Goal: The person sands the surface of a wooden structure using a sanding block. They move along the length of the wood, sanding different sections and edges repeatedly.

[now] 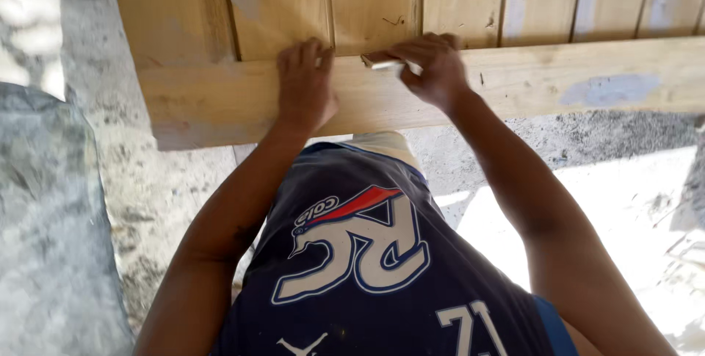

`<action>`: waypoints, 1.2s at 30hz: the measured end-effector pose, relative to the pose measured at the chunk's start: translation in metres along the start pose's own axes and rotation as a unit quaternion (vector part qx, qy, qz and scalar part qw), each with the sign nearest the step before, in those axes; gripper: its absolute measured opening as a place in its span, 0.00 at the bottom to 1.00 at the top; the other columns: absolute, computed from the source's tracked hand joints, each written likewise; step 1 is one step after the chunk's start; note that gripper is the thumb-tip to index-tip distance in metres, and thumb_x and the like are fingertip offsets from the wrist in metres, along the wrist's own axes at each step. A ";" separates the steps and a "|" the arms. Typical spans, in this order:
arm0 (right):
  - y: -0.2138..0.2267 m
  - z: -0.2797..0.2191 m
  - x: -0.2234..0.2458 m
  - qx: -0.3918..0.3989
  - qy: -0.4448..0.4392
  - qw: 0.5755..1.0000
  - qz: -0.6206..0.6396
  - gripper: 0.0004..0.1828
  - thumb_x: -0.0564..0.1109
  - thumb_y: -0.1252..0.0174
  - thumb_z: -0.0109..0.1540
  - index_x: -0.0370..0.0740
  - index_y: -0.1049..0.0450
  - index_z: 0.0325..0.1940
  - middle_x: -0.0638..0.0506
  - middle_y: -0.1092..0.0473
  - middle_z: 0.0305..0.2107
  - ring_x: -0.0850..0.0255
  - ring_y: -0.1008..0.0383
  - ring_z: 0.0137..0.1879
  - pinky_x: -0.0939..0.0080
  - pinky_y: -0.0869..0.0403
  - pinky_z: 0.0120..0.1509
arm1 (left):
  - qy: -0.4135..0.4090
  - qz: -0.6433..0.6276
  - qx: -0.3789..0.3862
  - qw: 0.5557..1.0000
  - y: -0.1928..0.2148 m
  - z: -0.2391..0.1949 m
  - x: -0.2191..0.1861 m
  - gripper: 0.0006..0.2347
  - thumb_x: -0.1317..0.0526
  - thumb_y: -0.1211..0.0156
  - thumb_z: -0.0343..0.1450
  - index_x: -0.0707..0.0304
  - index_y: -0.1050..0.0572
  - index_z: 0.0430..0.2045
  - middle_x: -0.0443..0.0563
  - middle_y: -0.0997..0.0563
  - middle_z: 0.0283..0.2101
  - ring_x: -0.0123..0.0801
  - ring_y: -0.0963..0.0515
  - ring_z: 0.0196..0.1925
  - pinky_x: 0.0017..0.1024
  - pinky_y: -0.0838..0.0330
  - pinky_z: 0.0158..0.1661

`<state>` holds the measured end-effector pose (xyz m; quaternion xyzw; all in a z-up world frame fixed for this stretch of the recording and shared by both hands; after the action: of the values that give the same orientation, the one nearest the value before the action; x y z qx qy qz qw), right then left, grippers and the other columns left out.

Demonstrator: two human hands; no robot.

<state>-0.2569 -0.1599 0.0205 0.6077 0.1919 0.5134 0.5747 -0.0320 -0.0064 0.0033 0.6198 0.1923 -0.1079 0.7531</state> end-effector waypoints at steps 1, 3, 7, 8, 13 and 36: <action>0.016 -0.014 -0.009 -0.010 0.026 1.000 0.014 0.12 0.35 0.35 0.58 0.47 0.19 0.44 0.53 0.18 0.44 0.57 0.21 0.54 0.52 0.33 0.60 | 0.005 0.023 0.001 1.000 -0.008 0.003 -0.021 0.27 0.63 0.32 0.56 0.66 0.27 0.52 0.63 0.30 0.56 0.56 0.33 0.62 0.58 0.43 0.61; 0.043 -0.031 -0.027 -0.018 0.047 0.999 -0.002 0.10 0.36 0.34 0.61 0.50 0.19 0.42 0.55 0.19 0.46 0.58 0.20 0.59 0.56 0.32 0.64 | 0.012 0.033 0.019 0.999 -0.022 0.016 -0.056 0.30 0.61 0.32 0.54 0.67 0.27 0.53 0.65 0.31 0.56 0.59 0.34 0.61 0.64 0.46 0.60; 0.050 -0.025 -0.051 0.004 0.099 0.995 -0.024 0.08 0.37 0.35 0.64 0.45 0.17 0.45 0.52 0.19 0.43 0.58 0.22 0.53 0.54 0.31 0.62 | 0.042 0.006 0.060 0.997 -0.034 0.030 -0.094 0.28 0.60 0.33 0.63 0.68 0.30 0.59 0.61 0.32 0.59 0.55 0.34 0.66 0.63 0.46 0.68; 0.050 -0.023 -0.054 0.001 0.120 0.993 -0.020 0.08 0.37 0.35 0.63 0.43 0.17 0.46 0.51 0.19 0.42 0.57 0.22 0.52 0.53 0.30 0.61 | 0.033 0.002 0.059 0.998 -0.035 0.034 -0.100 0.27 0.60 0.34 0.65 0.68 0.31 0.61 0.60 0.33 0.61 0.53 0.33 0.67 0.62 0.46 0.70; 0.064 -0.036 -0.079 -0.104 0.023 0.972 0.208 0.19 0.27 0.52 0.59 0.31 0.23 0.51 0.38 0.23 0.50 0.47 0.22 0.59 0.47 0.27 0.72 | -0.034 -0.094 0.029 0.995 -0.017 0.054 -0.140 0.32 0.52 0.33 0.67 0.72 0.36 0.62 0.65 0.33 0.61 0.55 0.33 0.64 0.58 0.42 0.64; 0.100 -0.196 -0.171 -0.213 -0.174 0.954 0.117 0.19 0.39 0.47 0.68 0.34 0.33 0.64 0.50 0.29 0.36 0.56 0.32 0.44 0.52 0.35 0.63 | -0.023 -0.077 0.245 0.966 -0.033 0.152 -0.158 0.10 0.70 0.36 0.69 0.68 0.23 0.44 0.58 0.19 0.46 0.50 0.20 0.49 0.41 0.25 0.49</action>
<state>-0.5265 -0.2290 0.0040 0.5693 -0.0972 0.4927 0.6509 -0.1640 -0.1740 0.0645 0.7662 0.1897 -0.2239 0.5717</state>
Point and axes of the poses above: each hand's wrist, its own z-axis towards the middle knuckle, its own y-axis out of the back of the hand, x = y × z, the point moved 2 cm from there along z, towards the middle knuckle
